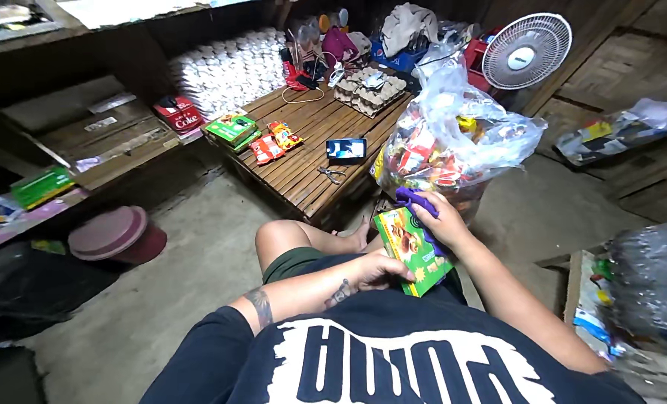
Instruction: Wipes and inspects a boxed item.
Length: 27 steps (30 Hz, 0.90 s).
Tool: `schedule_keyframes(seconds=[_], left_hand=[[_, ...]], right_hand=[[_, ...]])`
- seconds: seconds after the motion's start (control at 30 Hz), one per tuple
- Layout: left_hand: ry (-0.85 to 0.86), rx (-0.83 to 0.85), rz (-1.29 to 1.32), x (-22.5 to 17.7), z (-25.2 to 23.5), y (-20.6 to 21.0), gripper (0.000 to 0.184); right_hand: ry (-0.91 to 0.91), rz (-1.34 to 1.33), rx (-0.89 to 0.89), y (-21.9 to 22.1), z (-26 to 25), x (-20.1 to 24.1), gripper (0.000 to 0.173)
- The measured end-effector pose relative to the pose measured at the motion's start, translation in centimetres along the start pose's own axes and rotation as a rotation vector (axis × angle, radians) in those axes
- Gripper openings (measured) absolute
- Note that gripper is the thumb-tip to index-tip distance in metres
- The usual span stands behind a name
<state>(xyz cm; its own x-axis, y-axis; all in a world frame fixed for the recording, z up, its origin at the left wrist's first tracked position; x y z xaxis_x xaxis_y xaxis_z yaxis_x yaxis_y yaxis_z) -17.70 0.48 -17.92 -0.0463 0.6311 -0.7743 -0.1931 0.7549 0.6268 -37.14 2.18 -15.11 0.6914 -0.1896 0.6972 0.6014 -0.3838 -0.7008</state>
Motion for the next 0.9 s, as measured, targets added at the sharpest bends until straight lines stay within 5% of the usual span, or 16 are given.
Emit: schedule_keyframes(seconds=[0.9], left_hand=[[0.131,-0.169,0.051,-0.4,0.0,0.0,0.033]], right_hand=[[0.136,0.081,0.1,-2.0,5.1,-2.1,0.055]])
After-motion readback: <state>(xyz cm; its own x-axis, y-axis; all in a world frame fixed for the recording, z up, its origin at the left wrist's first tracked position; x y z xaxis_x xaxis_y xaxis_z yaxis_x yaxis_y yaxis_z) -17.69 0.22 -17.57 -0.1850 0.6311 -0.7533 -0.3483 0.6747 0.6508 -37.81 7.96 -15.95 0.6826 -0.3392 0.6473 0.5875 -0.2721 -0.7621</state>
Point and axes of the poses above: each hand's wrist, its own z-axis away from the middle knuckle, its own y-axis out of the palm, x = y × z, the point moved 4 cm from there along -z, towards the middle knuckle, and after that the axes turned 5 degrees about -x, right-handed, at the moved point
